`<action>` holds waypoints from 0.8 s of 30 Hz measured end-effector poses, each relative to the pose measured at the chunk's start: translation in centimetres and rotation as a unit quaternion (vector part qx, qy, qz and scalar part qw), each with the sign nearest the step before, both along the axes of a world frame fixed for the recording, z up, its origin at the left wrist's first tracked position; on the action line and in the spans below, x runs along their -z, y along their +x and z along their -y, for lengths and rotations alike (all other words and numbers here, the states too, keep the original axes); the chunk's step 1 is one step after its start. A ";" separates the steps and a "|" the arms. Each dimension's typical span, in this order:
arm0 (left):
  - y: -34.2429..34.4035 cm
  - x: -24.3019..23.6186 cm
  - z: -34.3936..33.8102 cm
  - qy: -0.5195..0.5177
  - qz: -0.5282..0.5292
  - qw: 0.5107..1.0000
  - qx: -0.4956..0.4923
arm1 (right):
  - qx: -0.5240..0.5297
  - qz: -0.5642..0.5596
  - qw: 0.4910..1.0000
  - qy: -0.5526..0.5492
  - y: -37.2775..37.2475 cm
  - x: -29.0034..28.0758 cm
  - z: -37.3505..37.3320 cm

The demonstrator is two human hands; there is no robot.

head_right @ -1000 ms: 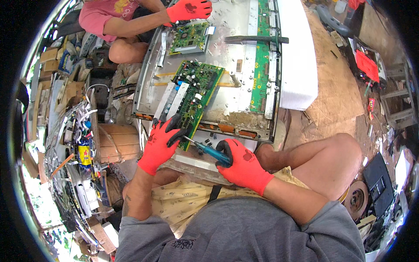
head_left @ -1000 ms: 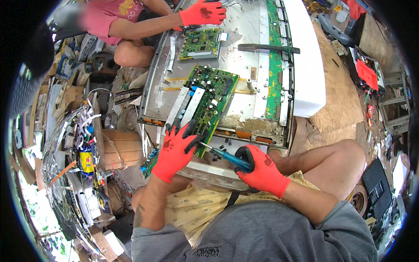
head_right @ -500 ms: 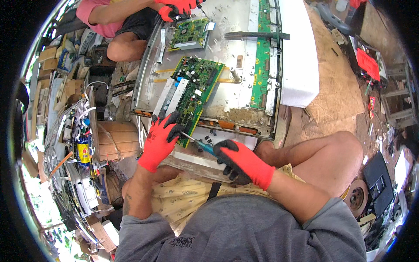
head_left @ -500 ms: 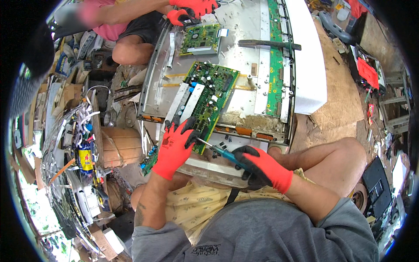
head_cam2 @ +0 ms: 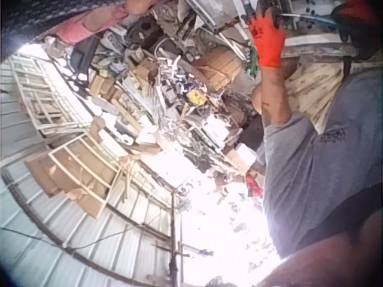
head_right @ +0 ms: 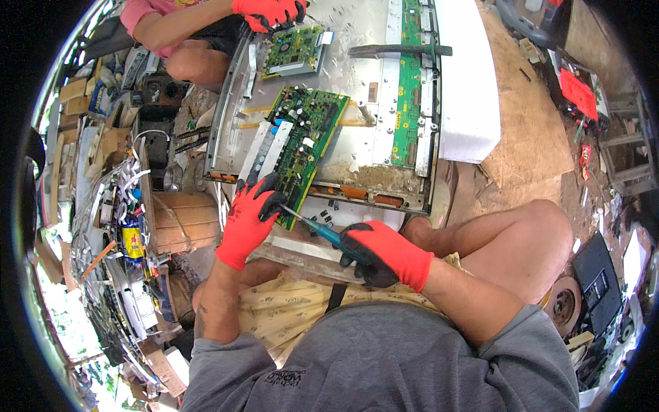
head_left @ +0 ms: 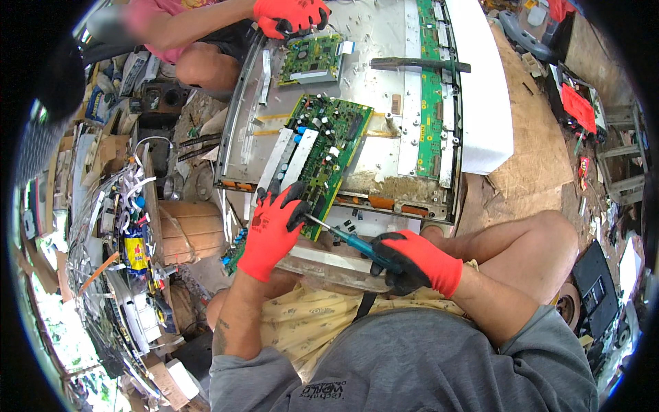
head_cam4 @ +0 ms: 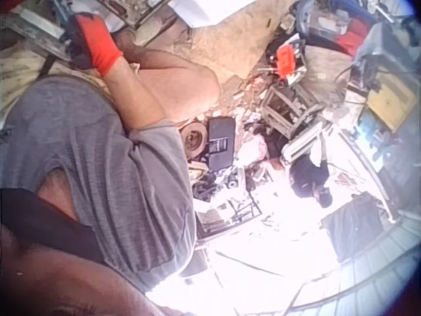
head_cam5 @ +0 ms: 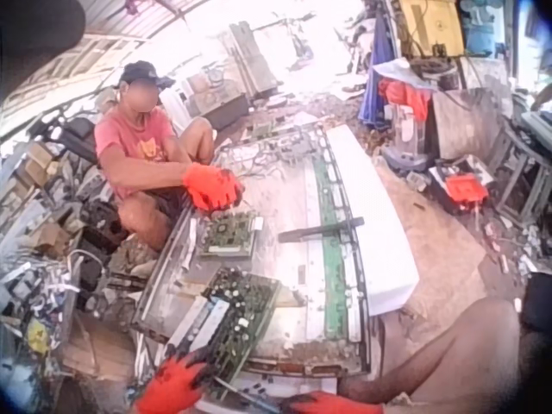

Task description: The person uses a screwdriver to remove screws from a green circuit board placed on a white surface. They carefully unscrew multiple fasteners and place them into a small container while another person works on a similar board nearby.

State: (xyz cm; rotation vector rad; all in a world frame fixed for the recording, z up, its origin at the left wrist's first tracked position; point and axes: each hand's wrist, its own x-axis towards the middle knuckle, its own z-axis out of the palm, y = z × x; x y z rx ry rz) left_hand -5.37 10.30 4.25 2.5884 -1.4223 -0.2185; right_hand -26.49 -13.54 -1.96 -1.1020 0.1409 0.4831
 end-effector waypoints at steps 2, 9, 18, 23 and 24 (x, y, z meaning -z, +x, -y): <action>-0.2 -0.4 0.0 -0.001 -0.004 1.000 -0.003 | 0.102 -0.021 0.991 -0.086 0.2 -1.2 -1.0; 0.0 -0.5 0.4 -0.003 -0.020 1.000 0.005 | -0.018 -0.246 0.956 0.157 0.5 -1.6 0.8; 0.3 -0.5 0.4 -0.047 -0.070 0.996 -0.034 | 0.164 -0.053 0.983 -0.065 0.1 -2.4 -2.0; 0.2 -0.5 0.5 -0.056 -0.085 0.993 -0.065 | -0.005 -0.212 0.974 0.081 0.3 0.0 -0.2; 0.1 -0.8 0.7 -0.060 -0.091 0.991 -0.079 | 0.052 -0.113 0.991 -0.045 0.1 -0.3 -0.9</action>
